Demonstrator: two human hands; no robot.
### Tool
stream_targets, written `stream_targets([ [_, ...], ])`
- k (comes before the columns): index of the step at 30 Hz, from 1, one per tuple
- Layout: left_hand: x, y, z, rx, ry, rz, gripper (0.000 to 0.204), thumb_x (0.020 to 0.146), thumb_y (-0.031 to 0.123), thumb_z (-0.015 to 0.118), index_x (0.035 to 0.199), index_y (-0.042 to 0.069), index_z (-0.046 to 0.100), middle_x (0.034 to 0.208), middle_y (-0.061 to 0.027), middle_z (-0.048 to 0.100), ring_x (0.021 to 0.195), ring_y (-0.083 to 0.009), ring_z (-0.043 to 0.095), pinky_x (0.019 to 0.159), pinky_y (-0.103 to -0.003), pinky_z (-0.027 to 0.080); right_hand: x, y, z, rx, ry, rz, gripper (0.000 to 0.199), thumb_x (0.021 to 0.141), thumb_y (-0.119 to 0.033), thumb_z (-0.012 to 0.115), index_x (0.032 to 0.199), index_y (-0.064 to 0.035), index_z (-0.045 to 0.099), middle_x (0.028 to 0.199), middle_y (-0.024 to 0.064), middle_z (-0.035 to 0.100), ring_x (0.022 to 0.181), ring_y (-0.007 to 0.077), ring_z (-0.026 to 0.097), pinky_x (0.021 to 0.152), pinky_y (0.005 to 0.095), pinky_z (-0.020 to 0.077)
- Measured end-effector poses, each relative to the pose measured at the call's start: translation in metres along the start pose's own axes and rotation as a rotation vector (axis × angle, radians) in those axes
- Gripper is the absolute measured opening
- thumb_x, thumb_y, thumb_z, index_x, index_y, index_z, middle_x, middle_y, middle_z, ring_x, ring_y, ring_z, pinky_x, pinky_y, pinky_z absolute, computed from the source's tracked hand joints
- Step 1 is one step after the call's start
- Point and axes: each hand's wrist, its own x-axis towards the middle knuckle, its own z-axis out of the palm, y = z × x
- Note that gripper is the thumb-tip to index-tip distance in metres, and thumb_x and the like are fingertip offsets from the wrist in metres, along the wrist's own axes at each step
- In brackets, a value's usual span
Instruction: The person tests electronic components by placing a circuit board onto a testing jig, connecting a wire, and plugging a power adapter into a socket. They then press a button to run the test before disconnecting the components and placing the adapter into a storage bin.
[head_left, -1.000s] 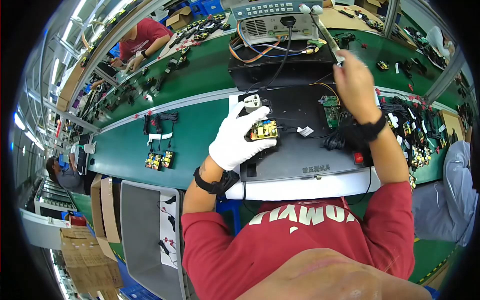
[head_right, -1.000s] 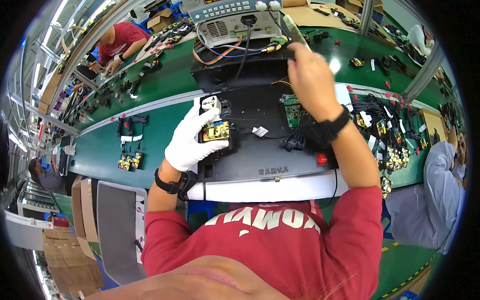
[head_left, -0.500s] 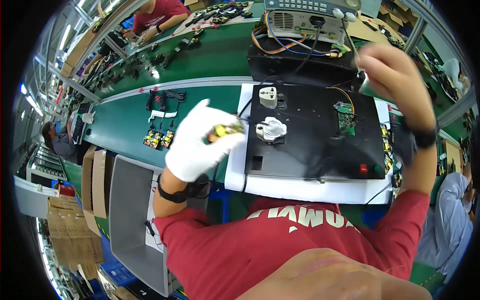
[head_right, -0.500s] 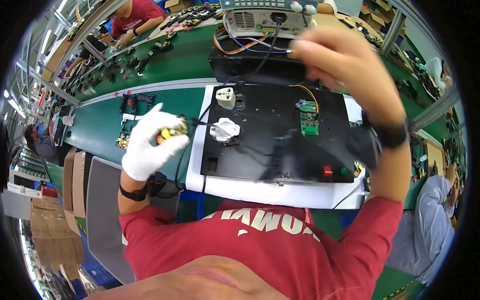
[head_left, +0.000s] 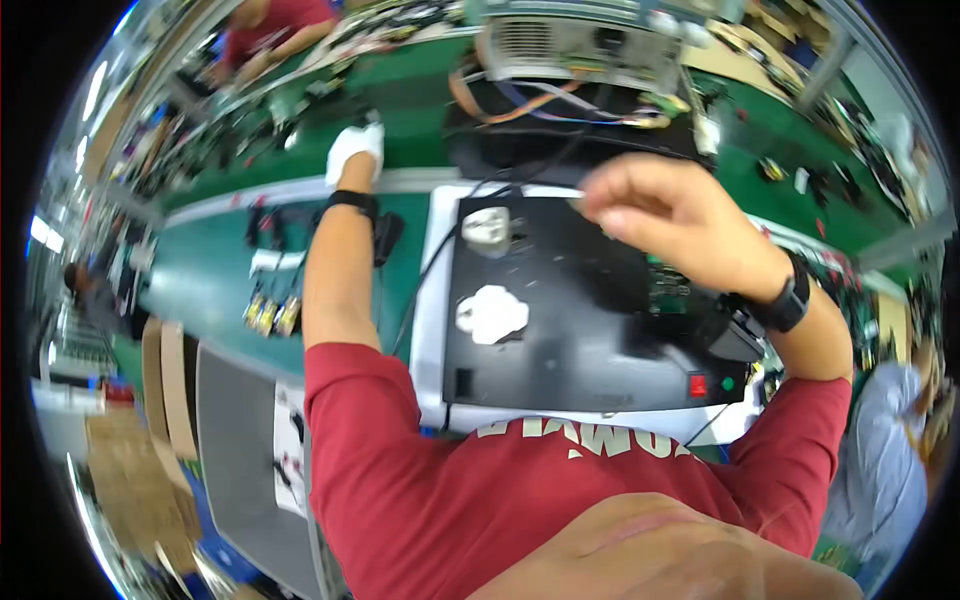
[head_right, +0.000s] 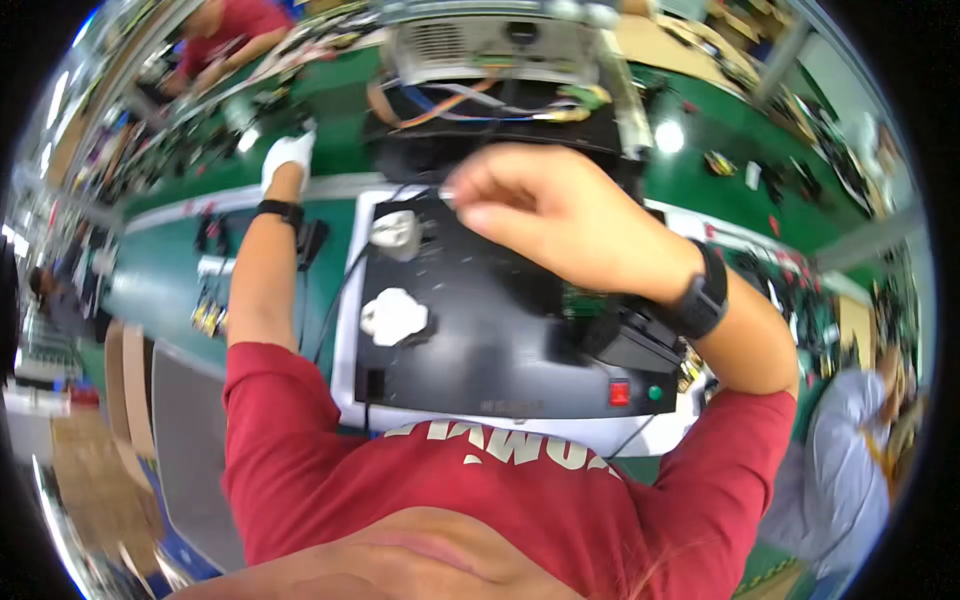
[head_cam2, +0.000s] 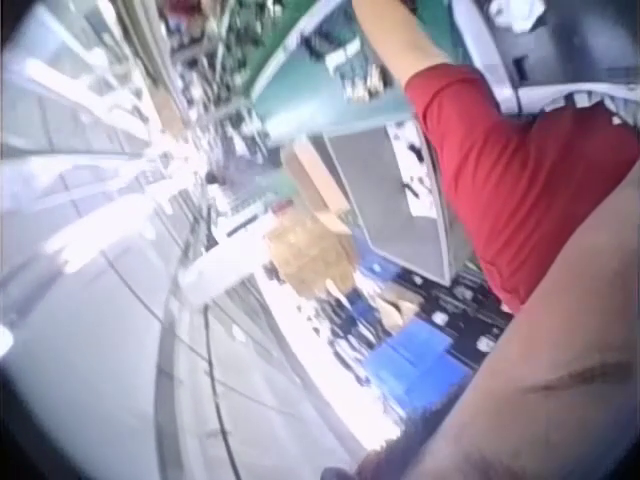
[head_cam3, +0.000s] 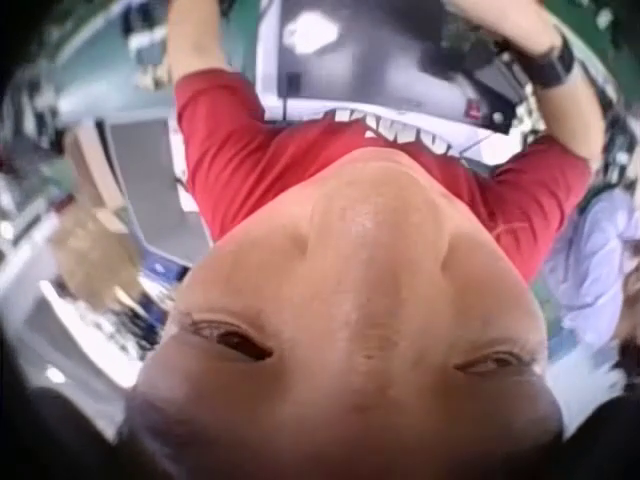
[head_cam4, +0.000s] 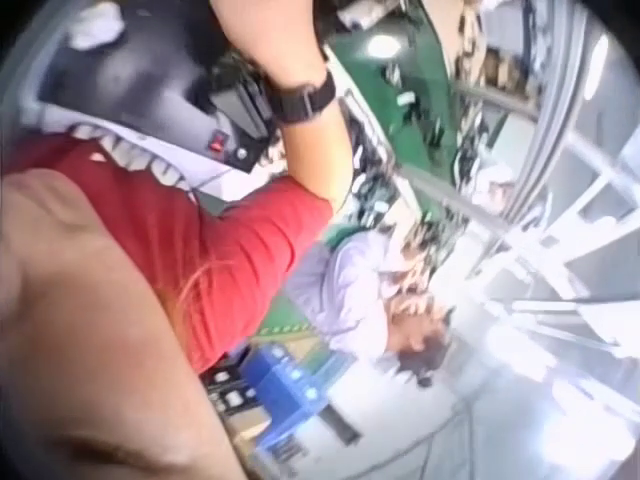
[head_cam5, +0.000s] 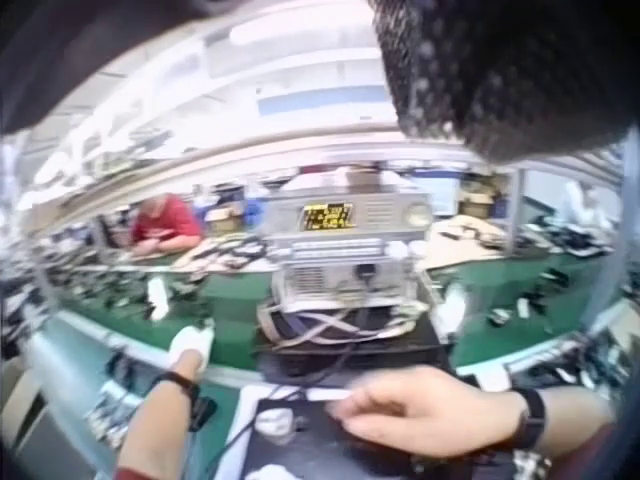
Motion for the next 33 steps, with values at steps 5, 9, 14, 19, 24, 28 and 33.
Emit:
stream_targets([
  [5, 0.044, 0.062, 0.046, -0.092, -0.475, 0.278, 0.057, 0.091, 0.042, 0.052, 0.138, 0.010, 0.050, 0.140, -0.0151, 0.052, 0.127, -0.0319, 0.049, 0.105, -0.034, 0.038, -0.077, 0.077, -0.121, -0.584, 0.585, 0.545, 0.023, 0.089, -0.017, 0.060, 0.101, 0.0009, 0.067, 0.091, 0.0102, 0.070, 0.085, 0.0161, 0.065, 0.076, 0.0298, 0.0508],
  [9, 0.054, 0.072, 0.054, -0.650, -0.497, 0.327, 0.051, 0.094, 0.023, 0.051, 0.139, -0.002, 0.045, 0.137, -0.0143, 0.053, 0.125, -0.0239, 0.050, 0.105, -0.030, 0.035, -0.082, 0.180, -0.215, -1.057, 0.575, 0.836, 0.035, 0.086, -0.020, 0.060, 0.115, -0.0001, 0.062, 0.111, 0.0200, 0.066, 0.102, 0.0329, 0.063, 0.089, 0.0380, 0.0486],
  [14, 0.059, 0.029, 0.029, -0.564, -0.319, 0.214, 0.049, 0.094, 0.016, 0.056, 0.138, -0.001, 0.047, 0.138, -0.0120, 0.053, 0.125, -0.0213, 0.050, 0.106, -0.030, 0.035, -0.020, 0.280, -0.252, -1.127, 0.697, 0.544, 0.045, 0.086, -0.014, 0.051, 0.131, -0.0132, 0.055, 0.127, 0.0185, 0.059, 0.114, 0.0374, 0.057, 0.098, 0.0446, 0.0453],
  [19, 0.044, -0.009, 0.006, -0.662, -0.308, 0.107, 0.049, 0.092, 0.014, 0.060, 0.138, -0.001, 0.048, 0.138, -0.0118, 0.053, 0.124, -0.0197, 0.050, 0.105, -0.030, 0.036, 0.028, 0.293, -0.245, -0.992, 0.437, 0.590, 0.047, 0.092, -0.030, 0.056, 0.136, -0.0159, 0.049, 0.141, 0.0087, 0.049, 0.121, 0.0334, 0.054, 0.099, 0.0420, 0.0454],
  [24, -0.009, -0.001, -0.035, -0.672, -0.271, 0.194, 0.046, 0.093, 0.013, 0.061, 0.135, -0.002, 0.050, 0.136, -0.0110, 0.054, 0.123, -0.0185, 0.051, 0.106, -0.030, 0.035, -0.008, 0.259, -0.223, -1.138, 0.401, 0.561, 0.038, 0.081, -0.021, 0.063, 0.115, -0.0057, 0.055, 0.113, 0.0213, 0.057, 0.104, 0.0413, 0.059, 0.091, 0.0457, 0.0491],
  [28, -0.079, 0.045, -0.085, -0.729, -0.208, 0.366, 0.039, 0.094, 0.011, 0.059, 0.131, -0.002, 0.054, 0.129, -0.0089, 0.059, 0.117, -0.0160, 0.056, 0.104, -0.028, 0.038, -0.065, 0.200, -0.192, -1.003, 0.467, 0.661, 0.041, 0.071, -0.022, 0.066, 0.102, 0.0050, 0.062, 0.100, 0.0277, 0.064, 0.094, 0.0406, 0.064, 0.083, 0.0440, 0.0511],
  [33, -0.200, 0.118, -0.127, -0.578, -0.478, 0.833, 0.039, 0.092, 0.013, 0.061, 0.130, 0.006, 0.057, 0.119, -0.0085, 0.064, 0.100, -0.0145, 0.062, 0.086, -0.026, 0.048, -0.085, 0.079, -0.147, -0.786, 0.779, 0.330, 0.031, 0.079, -0.027, 0.061, 0.090, 0.0013, 0.065, 0.082, 0.0216, 0.066, 0.077, 0.0346, 0.065, 0.071, 0.0395, 0.0510],
])
